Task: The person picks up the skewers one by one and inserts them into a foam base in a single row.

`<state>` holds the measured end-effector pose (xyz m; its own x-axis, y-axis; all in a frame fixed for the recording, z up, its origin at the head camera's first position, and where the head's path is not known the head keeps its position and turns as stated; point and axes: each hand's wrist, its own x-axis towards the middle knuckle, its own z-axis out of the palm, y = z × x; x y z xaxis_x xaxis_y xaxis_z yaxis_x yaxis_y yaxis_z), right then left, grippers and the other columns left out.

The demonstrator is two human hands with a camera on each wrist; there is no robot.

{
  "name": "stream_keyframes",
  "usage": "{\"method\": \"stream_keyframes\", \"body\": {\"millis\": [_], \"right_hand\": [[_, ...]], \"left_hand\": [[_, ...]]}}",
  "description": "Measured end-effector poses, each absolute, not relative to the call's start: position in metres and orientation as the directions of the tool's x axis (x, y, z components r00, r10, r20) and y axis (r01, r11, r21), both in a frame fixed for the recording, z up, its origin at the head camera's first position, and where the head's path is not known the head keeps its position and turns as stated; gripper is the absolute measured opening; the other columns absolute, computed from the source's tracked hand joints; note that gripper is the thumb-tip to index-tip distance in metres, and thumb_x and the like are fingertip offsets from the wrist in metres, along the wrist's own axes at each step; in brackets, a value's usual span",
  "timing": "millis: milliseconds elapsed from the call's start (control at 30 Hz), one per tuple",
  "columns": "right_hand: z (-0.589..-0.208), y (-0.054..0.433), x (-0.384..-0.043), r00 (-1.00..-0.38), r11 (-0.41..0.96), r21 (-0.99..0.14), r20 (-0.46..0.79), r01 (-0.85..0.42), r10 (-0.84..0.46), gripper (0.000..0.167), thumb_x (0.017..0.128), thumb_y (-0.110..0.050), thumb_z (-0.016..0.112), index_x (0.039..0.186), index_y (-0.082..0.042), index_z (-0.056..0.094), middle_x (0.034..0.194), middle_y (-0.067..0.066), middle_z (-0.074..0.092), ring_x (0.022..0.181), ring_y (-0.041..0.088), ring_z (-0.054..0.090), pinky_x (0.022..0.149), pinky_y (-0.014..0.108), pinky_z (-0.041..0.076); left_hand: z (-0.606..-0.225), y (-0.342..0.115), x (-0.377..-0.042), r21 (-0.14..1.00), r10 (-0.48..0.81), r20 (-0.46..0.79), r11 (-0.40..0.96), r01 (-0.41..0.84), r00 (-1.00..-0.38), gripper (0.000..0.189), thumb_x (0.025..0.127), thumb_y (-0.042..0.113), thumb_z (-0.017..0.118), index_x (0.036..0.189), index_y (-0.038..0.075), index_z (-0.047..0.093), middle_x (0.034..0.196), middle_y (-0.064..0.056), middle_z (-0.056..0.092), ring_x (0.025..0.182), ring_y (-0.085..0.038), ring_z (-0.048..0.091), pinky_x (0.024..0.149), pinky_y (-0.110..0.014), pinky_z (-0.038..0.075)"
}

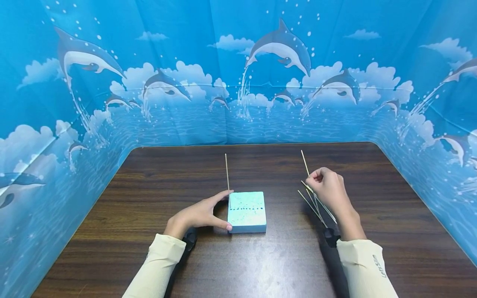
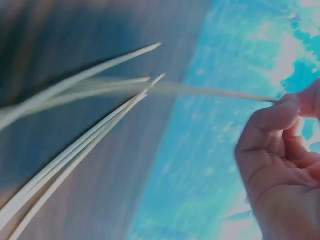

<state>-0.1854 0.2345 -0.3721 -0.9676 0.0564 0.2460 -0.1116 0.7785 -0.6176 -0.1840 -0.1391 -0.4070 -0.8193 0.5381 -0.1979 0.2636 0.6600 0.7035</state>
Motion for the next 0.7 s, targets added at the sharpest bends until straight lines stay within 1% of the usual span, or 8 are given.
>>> {"method": "stream_keyframes", "body": {"millis": [100,200,267,400,533,667,700], "right_hand": [[-0.364,0.217,-0.183,-0.945,0.725,-0.664,0.323,-0.183,0.057,0.007,0.086,-0.009,0.060,0.089,-0.004,0.064,0.074,0.007,0.067,0.064,0.017,0.054,0.057,0.027,0.043],[-0.357,0.199,-0.180,-0.934,0.631,-0.740,0.351,-0.234,0.065,0.002,0.087,-0.006,0.060,0.087,-0.004,0.061,0.071,0.008,0.067,0.060,0.014,0.058,0.052,0.024,0.046],[-0.351,0.187,-0.178,-0.931,0.562,-0.782,0.362,-0.269,0.058,0.002,0.088,-0.004,0.059,0.086,-0.003,0.059,0.070,0.009,0.067,0.058,0.011,0.061,0.051,0.024,0.050],[-0.342,0.165,-0.176,-0.915,0.433,-0.827,0.404,-0.358,0.014,0.004,0.088,0.003,0.059,0.085,0.001,0.057,0.074,0.014,0.068,0.058,0.009,0.066,0.054,0.027,0.057],[-0.336,0.144,-0.176,-0.907,0.320,-0.855,0.419,-0.408,-0.038,0.006,0.088,0.007,0.059,0.085,0.002,0.057,0.080,0.018,0.068,0.060,0.009,0.067,0.057,0.028,0.059],[-0.337,0.123,-0.177,-0.912,0.271,-0.871,0.400,-0.410,-0.094,0.008,0.088,0.008,0.057,0.085,0.001,0.057,0.082,0.018,0.069,0.062,0.014,0.069,0.060,0.032,0.060],[-0.337,0.118,-0.177,-0.911,0.280,-0.867,0.398,-0.412,-0.107,0.007,0.087,0.008,0.057,0.085,0.001,0.057,0.081,0.017,0.069,0.062,0.015,0.070,0.060,0.032,0.060]], "left_hand": [[-0.407,-0.139,-0.184,0.703,0.535,-0.201,0.662,0.260,-0.820,0.111,0.069,0.052,0.086,0.158,0.026,0.026,0.162,0.000,0.028,0.148,-0.020,0.027,0.118,-0.049,0.027],[-0.408,-0.139,-0.184,0.702,0.529,-0.208,0.667,0.251,-0.823,0.111,0.068,0.052,0.086,0.157,0.027,0.026,0.162,0.002,0.028,0.148,-0.019,0.026,0.118,-0.048,0.027],[-0.408,-0.138,-0.184,0.702,0.530,-0.208,0.667,0.252,-0.822,0.111,0.068,0.053,0.086,0.157,0.027,0.026,0.162,0.002,0.028,0.148,-0.019,0.026,0.118,-0.048,0.027],[-0.408,-0.138,-0.184,0.699,0.528,-0.215,0.670,0.248,-0.822,0.110,0.068,0.053,0.086,0.157,0.028,0.026,0.162,0.002,0.028,0.148,-0.019,0.026,0.118,-0.048,0.028],[-0.407,-0.138,-0.184,0.701,0.525,-0.219,0.671,0.242,-0.822,0.110,0.068,0.053,0.086,0.157,0.028,0.026,0.162,0.002,0.028,0.148,-0.019,0.026,0.118,-0.049,0.028],[-0.406,-0.138,-0.185,0.709,0.532,-0.219,0.663,0.242,-0.818,0.111,0.069,0.054,0.086,0.158,0.027,0.025,0.162,0.002,0.028,0.148,-0.019,0.026,0.117,-0.048,0.029],[-0.406,-0.138,-0.185,0.711,0.535,-0.215,0.659,0.244,-0.817,0.111,0.069,0.053,0.086,0.158,0.026,0.025,0.162,0.001,0.028,0.148,-0.019,0.026,0.117,-0.048,0.029]]}}
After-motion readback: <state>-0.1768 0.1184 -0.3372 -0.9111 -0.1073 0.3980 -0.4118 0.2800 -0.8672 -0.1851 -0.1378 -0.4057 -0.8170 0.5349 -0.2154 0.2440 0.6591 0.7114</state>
